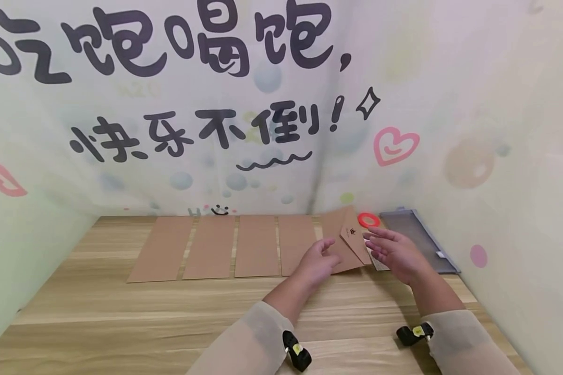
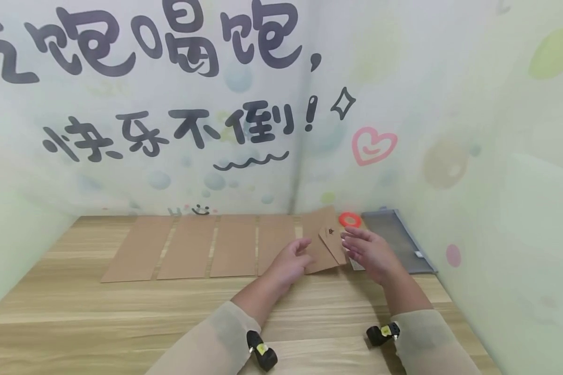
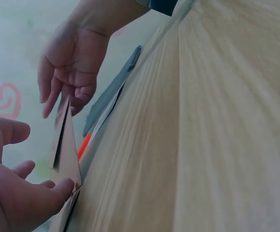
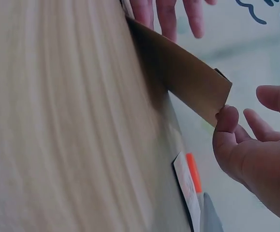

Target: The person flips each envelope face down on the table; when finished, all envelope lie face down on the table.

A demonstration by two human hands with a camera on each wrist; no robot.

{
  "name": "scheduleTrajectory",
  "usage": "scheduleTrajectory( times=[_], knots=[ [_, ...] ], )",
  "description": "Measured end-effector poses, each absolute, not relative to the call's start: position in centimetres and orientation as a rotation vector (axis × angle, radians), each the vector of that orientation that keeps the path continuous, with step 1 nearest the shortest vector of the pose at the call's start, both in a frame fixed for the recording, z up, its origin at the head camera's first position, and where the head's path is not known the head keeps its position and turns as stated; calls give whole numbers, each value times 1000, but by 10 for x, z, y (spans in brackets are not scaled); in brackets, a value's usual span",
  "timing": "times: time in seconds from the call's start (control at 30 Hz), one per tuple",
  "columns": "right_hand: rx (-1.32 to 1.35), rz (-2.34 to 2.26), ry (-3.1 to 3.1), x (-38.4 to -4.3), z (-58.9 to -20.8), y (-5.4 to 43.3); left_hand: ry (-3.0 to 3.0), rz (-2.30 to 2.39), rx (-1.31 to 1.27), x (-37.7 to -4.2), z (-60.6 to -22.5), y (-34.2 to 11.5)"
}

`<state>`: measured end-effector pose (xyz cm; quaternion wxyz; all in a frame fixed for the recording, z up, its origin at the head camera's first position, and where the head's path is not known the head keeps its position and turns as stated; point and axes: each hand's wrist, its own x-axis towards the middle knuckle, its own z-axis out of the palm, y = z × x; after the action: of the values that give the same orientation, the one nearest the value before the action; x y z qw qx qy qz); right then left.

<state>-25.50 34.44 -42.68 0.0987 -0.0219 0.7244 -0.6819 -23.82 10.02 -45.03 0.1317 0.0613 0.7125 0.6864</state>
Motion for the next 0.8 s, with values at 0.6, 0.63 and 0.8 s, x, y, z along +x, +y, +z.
scheduleTrajectory(
  times=[0.6, 0.63, 0.8],
  knots=[
    [-212, -1986, 2042, -244, -417, 308, 1828, 2068, 349, -233, -441, 100],
    [-206, -1991, 2035, -244, -417, 307, 1829, 2068, 344, -233, -440, 101],
    [-204, -1994, 2032, -241, -417, 300, 1851, 2075, 307, -232, -438, 103]
  ],
)
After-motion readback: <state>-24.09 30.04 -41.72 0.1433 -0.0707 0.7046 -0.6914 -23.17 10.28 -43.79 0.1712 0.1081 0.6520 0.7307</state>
